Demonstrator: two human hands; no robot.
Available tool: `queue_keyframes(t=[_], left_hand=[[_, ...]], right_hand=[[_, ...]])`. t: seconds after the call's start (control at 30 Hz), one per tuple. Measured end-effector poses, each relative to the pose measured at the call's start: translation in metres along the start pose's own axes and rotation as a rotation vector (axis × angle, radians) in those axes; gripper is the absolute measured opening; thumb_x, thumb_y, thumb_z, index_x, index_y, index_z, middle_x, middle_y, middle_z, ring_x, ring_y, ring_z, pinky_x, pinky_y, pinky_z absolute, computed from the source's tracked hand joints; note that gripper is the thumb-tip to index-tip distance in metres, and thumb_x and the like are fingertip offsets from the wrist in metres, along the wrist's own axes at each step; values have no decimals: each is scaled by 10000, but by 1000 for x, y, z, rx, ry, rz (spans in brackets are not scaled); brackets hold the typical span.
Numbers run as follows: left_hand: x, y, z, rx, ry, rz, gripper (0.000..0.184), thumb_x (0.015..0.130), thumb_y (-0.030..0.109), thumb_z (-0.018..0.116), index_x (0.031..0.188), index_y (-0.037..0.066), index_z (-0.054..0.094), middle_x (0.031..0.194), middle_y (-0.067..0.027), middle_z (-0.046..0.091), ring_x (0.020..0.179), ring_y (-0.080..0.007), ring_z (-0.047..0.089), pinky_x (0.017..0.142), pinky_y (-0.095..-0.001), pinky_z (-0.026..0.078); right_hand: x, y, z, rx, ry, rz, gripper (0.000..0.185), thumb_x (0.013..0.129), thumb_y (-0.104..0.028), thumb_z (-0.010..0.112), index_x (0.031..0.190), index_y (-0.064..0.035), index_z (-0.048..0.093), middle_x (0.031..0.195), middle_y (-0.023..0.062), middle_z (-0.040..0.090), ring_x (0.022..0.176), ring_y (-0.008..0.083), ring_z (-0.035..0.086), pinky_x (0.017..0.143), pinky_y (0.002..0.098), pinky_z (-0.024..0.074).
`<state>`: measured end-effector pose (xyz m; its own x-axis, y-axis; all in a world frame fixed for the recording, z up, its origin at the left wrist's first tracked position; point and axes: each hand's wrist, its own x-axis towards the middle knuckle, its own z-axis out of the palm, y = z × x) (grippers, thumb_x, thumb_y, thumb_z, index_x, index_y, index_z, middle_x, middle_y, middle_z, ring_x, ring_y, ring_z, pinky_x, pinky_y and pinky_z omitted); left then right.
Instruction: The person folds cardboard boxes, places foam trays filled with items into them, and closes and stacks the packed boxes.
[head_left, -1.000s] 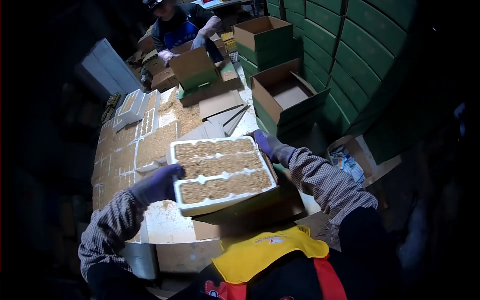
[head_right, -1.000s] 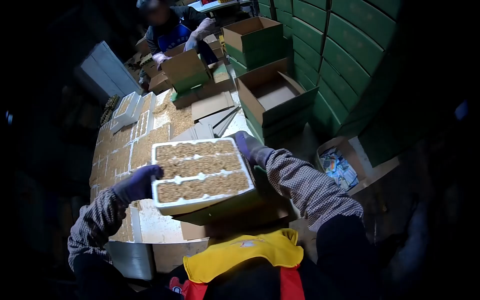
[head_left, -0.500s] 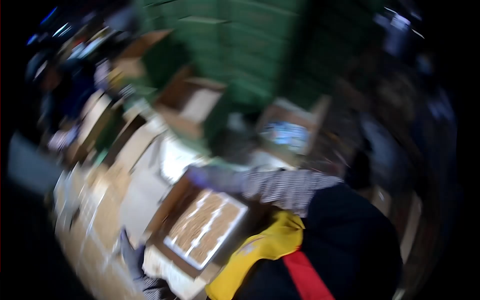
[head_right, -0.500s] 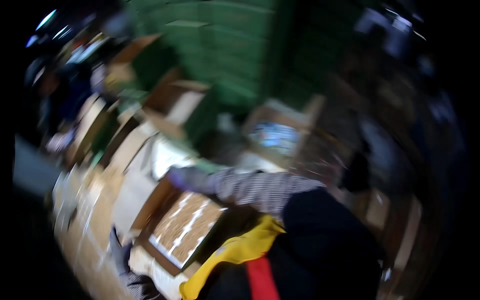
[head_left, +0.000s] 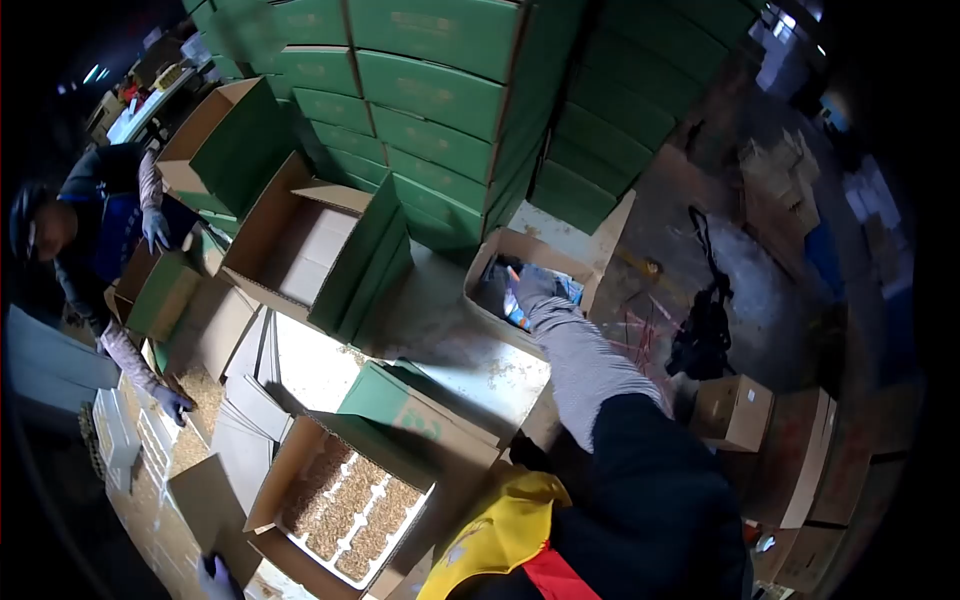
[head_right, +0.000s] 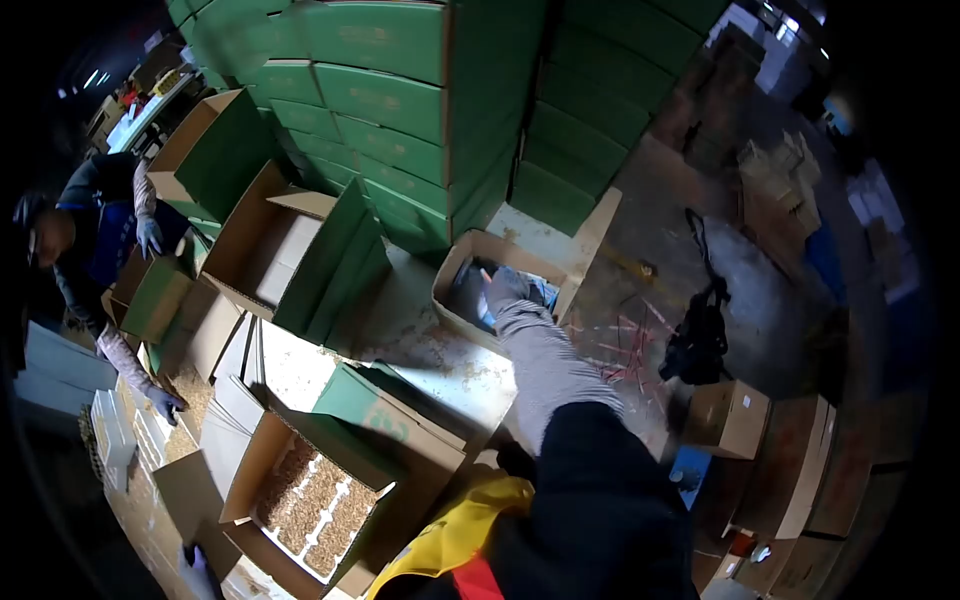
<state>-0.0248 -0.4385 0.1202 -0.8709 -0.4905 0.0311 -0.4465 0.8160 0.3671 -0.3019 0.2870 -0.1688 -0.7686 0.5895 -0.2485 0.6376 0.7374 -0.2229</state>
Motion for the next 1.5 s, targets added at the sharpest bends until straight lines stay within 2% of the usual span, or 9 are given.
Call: queue_keyframes(t=[0.33,0.43,0.57,0.67,0.83,0.97,1.07,1.27,1.5], left_hand=[[10,-132,71,-980,301,-3,362,964,202,576,1274,23,526,1015,-94,640,851,-176,601,754,-291,503],[-18,50,47,-1039,261,-138,153,940,125,577,1078,62,558,730,49,502,590,-62,476,466,-220,382],[-72,165,9,81,101,767,551,821,-49,596,1319,183,559,1166,-121,608,898,-198,640,765,-305,536],[-120,183,31,324,-423,902,429,906,124,533,1278,334,568,1067,-135,591,933,-310,640,735,-394,559],[-98,196,23,6,-1106,530,483,881,159,566,1359,139,498,1278,-205,543,1055,-341,610,931,-385,498],[-96,88,-18,-1170,-692,-159,666,866,146,650,1459,60,357,1238,-77,542,1146,-209,547,927,-393,512],[-94,48,59,-1069,-758,-477,594,864,253,686,1359,42,436,1110,-58,561,1033,-155,569,856,-332,514],[-98,89,137,-992,-696,-356,440,886,280,685,1222,23,563,999,-37,654,921,-135,611,846,-290,503],[-76,98,132,-1355,-262,-389,390,904,283,588,1190,19,611,1206,-107,630,1146,-233,566,1044,-398,419]], right_hand=[[-220,-89,-196,1261,-268,-811,343,960,-306,522,1108,-15,624,1001,120,643,961,234,637,810,383,518],[-356,-164,-157,167,357,-1849,415,880,-275,630,1157,28,567,1071,193,602,1119,281,571,1024,437,412],[-356,-168,-188,493,-614,-1421,307,860,-129,578,1133,12,563,994,204,620,957,319,614,891,404,481],[-360,-172,-259,787,-146,-1498,281,850,-27,544,1129,-3,565,1030,203,620,880,301,632,792,389,525],[-402,-193,-103,-626,-641,-1636,689,867,-228,609,1490,-218,316,1551,189,253,1313,458,384,1048,519,394],[-316,-182,-162,441,-830,-1535,662,892,-90,559,1498,-147,299,1294,163,546,1135,279,571,992,367,450],[-263,-149,-103,859,-1394,-670,757,886,-96,619,1520,-93,206,1185,154,603,1068,230,598,932,299,472],[-332,-150,-90,672,-1274,-825,1167,626,-531,850,1438,74,269,1371,252,459,1286,303,439,1089,362,339],[-193,-157,-88,1366,-918,-941,363,874,-200,612,1164,-8,512,1098,130,542,1033,201,547,930,318,453]])
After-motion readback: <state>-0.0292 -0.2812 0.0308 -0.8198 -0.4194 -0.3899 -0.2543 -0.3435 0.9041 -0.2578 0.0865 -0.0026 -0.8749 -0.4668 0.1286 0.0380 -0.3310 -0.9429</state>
